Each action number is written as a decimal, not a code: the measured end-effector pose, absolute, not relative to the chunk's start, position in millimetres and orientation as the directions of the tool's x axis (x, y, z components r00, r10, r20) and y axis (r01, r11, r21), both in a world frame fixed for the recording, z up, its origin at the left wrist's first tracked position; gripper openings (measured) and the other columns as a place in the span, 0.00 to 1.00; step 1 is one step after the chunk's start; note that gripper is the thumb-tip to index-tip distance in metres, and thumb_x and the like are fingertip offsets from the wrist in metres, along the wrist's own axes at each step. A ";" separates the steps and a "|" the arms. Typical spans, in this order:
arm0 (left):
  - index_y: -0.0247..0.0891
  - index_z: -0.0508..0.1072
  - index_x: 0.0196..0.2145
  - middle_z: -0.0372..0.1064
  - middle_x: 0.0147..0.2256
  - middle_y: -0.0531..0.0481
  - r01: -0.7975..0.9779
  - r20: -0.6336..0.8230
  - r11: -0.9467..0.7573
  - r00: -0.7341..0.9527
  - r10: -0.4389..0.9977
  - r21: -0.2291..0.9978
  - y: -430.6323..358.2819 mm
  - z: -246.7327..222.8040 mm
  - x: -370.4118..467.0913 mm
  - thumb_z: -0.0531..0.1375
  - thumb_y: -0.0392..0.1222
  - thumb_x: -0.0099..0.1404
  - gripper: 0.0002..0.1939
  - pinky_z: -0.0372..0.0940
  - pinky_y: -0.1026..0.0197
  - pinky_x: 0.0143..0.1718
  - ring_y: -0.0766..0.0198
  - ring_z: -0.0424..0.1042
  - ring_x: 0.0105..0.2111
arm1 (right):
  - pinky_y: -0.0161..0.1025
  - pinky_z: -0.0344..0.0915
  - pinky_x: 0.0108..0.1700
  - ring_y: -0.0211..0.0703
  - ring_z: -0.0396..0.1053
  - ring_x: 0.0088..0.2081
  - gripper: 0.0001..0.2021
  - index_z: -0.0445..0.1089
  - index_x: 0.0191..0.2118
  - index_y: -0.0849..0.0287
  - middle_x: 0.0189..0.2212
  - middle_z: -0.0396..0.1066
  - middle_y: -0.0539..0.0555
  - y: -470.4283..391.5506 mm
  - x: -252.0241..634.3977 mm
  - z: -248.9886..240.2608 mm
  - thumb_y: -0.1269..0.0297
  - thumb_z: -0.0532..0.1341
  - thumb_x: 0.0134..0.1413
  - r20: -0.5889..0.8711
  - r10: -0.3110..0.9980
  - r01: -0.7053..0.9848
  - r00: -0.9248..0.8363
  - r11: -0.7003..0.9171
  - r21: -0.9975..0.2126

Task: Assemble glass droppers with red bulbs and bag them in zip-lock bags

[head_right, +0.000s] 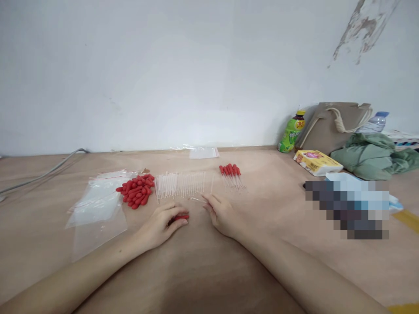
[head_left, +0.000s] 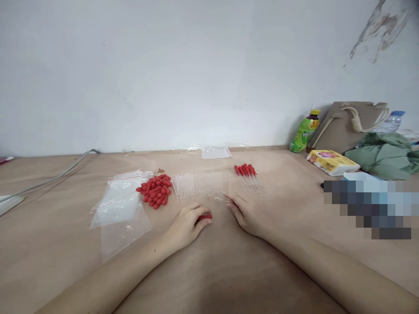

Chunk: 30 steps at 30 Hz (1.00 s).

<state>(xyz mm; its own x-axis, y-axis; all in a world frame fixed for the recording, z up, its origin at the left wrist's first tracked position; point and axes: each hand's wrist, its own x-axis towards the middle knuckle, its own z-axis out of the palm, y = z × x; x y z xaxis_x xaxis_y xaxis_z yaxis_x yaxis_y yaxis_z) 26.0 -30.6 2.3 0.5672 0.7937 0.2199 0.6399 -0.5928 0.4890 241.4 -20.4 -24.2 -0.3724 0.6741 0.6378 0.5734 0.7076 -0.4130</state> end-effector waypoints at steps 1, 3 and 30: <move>0.38 0.71 0.36 0.65 0.33 0.49 0.630 0.227 -0.594 0.567 0.792 0.500 -29.6 1.6 25.7 0.53 0.41 0.63 0.09 0.60 0.60 0.37 0.63 0.65 0.34 | 0.37 0.65 0.36 0.40 0.68 0.34 0.13 0.63 0.47 0.60 0.34 0.70 0.56 -20.8 241.4 -24.1 0.67 0.48 0.60 0.633 0.674 0.560 -0.381 0.713 -0.422; 0.39 0.71 0.38 0.65 0.34 0.49 0.609 0.249 -0.580 0.543 0.802 0.540 -28.0 -0.1 25.1 0.52 0.41 0.64 0.10 0.60 0.60 0.39 0.63 0.65 0.35 | 0.37 0.65 0.36 0.40 0.68 0.35 0.12 0.64 0.45 0.59 0.34 0.70 0.56 -22.3 241.7 -22.8 0.67 0.48 0.60 0.613 0.678 0.527 -0.405 0.721 -0.449; 0.38 0.72 0.35 0.71 0.29 0.54 0.522 0.235 -0.528 0.526 0.817 0.670 -30.5 -8.2 22.7 0.54 0.43 0.64 0.09 0.61 0.67 0.31 0.68 0.68 0.29 | 0.40 0.47 0.35 0.35 0.62 0.26 0.11 0.70 0.40 0.57 0.27 0.71 0.51 -24.4 243.2 -12.3 0.69 0.52 0.56 0.517 0.570 0.579 -0.639 0.799 -0.165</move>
<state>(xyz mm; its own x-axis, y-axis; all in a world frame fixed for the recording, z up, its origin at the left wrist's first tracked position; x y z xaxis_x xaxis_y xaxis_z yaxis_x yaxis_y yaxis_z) 22.7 -30.5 -8.2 0.5264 0.8172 0.2346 0.5220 -0.5284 0.6695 243.2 -24.4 -12.3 -0.6390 0.5697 0.5169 0.5789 0.7986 -0.1645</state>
